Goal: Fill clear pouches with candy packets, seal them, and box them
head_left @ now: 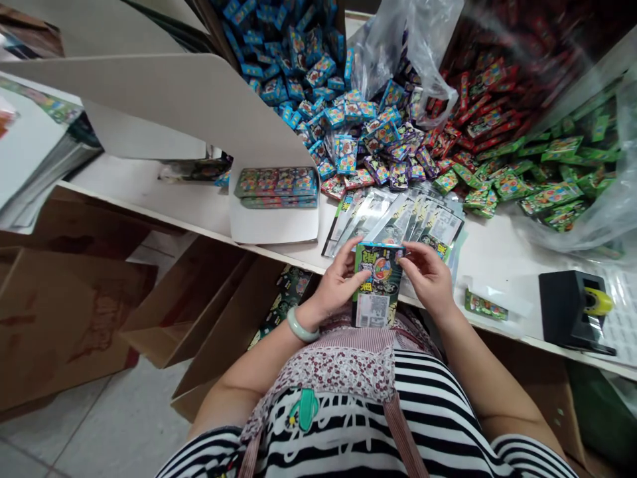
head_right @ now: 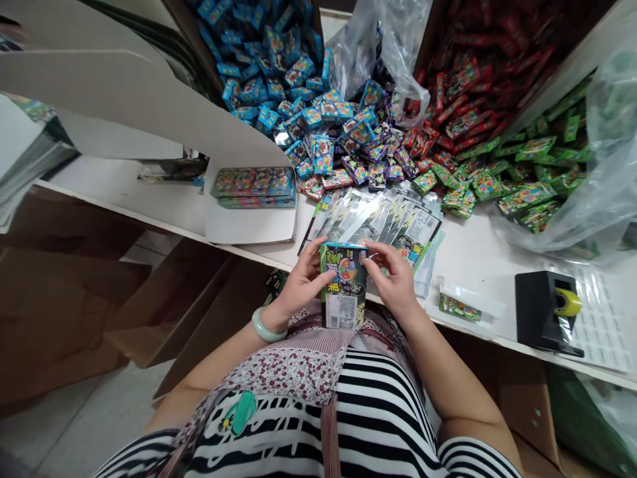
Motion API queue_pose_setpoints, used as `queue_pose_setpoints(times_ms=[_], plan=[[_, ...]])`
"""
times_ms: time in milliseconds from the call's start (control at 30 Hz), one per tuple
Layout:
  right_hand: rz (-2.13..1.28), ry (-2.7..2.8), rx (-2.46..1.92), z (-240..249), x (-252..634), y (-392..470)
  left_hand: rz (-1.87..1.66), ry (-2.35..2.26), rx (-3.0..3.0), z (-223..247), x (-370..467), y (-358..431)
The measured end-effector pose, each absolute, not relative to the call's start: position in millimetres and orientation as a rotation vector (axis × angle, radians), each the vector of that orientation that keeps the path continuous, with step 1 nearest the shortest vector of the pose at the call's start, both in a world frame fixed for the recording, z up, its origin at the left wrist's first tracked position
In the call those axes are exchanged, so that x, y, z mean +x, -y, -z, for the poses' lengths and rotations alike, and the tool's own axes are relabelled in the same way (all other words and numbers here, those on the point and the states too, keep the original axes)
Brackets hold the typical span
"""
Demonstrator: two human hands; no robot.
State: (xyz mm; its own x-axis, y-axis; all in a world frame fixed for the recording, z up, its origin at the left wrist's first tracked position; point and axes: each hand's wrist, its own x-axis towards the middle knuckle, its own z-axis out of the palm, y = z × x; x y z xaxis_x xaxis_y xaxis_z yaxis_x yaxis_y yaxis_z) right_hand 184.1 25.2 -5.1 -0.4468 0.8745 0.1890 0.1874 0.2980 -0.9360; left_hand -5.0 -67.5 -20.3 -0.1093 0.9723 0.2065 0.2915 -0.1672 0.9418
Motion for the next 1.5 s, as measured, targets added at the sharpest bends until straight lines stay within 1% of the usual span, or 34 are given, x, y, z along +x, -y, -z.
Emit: queue_pose_setpoints(times_ms=[67, 133, 200, 300, 367, 500, 600, 800, 1000, 1100, 1233, 1333, 1500], plan=[[-1.077, 2.002, -0.934, -2, 183, -29, -1.364, -1.505, 1.459, 18, -9, 65], [-1.043, 2.123, -0.889, -11, 180, -35, -1.471, -1.584, 1.420, 15, -12, 58], [-1.147, 2.093, -0.872, -17, 177, -42, -1.580, -1.590, 1.375, 12, -12, 48], [-1.440, 1.866, -0.923, -20, 173, -48, -1.667, -1.465, 1.239, 11, -13, 37], [-1.521, 1.779, -0.923, -21, 174, -49, -1.648, -1.397, 1.163, 10, -14, 34], [-1.419, 1.898, -0.780, -32, 180, -47, -1.680, -1.368, 1.175, 2, -12, 34], [-1.396, 1.948, -0.781, -41, 181, -51, -1.664, -1.376, 1.209, -9, -8, 33], [-1.751, 1.812, -0.920, -46, 170, -62, -1.538, -1.420, 1.094, -30, -7, 29], [-1.836, 1.842, -0.876, -49, 170, -62, -1.459, -1.295, 1.183, -36, -16, 33], [-1.703, 1.943, -0.787, -53, 175, -57, -1.430, -1.202, 1.315, -36, -25, 38], [-1.343, 2.143, -0.611, -52, 185, -50, -1.401, -1.159, 1.473, -32, -34, 46], [-1.089, 2.239, -0.512, -41, 186, -46, -1.398, -1.183, 1.525, -23, -33, 47], [-0.916, 2.132, -0.589, -21, 179, -31, -1.447, -1.335, 1.460, -13, -23, 44]])
